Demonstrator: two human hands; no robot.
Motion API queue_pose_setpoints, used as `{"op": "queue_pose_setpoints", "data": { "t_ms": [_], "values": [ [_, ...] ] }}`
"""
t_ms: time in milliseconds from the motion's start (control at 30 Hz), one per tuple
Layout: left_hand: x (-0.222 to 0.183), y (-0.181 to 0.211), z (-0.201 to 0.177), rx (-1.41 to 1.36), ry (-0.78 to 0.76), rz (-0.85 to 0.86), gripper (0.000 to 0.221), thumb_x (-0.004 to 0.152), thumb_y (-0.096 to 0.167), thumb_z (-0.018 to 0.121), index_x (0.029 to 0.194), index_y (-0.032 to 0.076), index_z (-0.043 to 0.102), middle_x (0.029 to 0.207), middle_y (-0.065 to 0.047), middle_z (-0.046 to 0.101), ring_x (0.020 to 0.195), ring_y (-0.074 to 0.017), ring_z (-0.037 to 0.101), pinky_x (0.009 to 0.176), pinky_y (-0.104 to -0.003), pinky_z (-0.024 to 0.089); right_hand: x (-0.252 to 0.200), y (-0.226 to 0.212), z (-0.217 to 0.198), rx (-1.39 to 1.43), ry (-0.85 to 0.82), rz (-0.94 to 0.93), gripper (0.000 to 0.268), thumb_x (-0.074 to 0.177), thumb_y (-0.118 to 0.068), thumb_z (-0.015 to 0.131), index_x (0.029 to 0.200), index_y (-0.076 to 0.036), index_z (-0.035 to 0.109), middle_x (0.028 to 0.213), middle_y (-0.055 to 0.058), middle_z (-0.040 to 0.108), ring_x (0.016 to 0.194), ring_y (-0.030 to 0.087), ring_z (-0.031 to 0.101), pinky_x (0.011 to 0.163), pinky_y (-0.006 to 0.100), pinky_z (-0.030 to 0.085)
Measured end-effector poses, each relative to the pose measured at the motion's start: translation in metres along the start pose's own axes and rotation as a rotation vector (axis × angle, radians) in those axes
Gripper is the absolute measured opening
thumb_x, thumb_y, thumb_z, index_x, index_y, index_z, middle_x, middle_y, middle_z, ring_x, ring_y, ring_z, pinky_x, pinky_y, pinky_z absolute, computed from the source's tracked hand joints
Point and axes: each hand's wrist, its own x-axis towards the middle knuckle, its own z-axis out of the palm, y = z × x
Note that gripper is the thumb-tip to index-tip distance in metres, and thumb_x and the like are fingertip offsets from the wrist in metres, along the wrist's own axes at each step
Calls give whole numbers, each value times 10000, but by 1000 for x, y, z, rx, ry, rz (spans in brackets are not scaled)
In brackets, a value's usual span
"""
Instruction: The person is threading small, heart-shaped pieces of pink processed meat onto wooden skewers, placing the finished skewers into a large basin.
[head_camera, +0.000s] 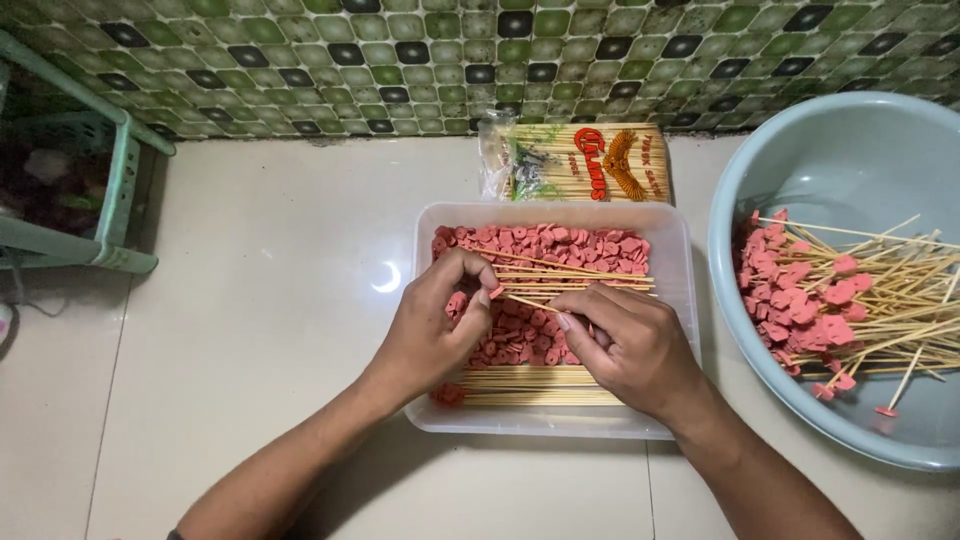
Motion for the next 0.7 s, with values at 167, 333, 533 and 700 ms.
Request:
{"op": "queue_pose_setpoints", "data": {
  "t_ms": [167, 333, 533, 700],
  "values": [
    [-1, -1, 1, 3, -6, 3, 133, 911, -2, 602, 1038, 27, 626, 849, -140, 633, 794, -295, 642, 712, -432, 550, 0, 2, 0, 7, -20, 5, 195, 913, -68, 656, 1051, -133, 777, 598, 66, 613, 505, 259, 623, 501, 380, 512],
    [1, 3, -7, 48, -35, 12, 126, 902, 21, 641, 1025, 44, 634, 860, -132, 648, 828, -321, 659, 737, -446, 551, 1, 2, -1, 20, -24, 12, 201, 918, -78, 654, 1060, -142, 781, 613, 64, 632, 515, 251, 630, 512, 373, 518],
    [4, 21, -31, 346, -247, -14, 97, 919, 117, 663, 1010, 92, 688, 904, -104, 691, 969, -344, 648, 823, -456, 544, -2, 7, 1, -69, -48, -26, 173, 933, -133, 671, 1077, -154, 765, 678, 54, 644, 590, 264, 656, 571, 394, 530],
    [-4, 0, -23, 667, -232, 62, 159, 907, 31, 673, 1044, 111, 679, 979, -77, 669, 1076, -331, 583, 896, -460, 493, 3, 10, -6, -264, -217, -80, 178, 958, -118, 613, 1103, -128, 716, 824, 94, 672, 808, 335, 705, 705, 452, 540]
  ]
}}
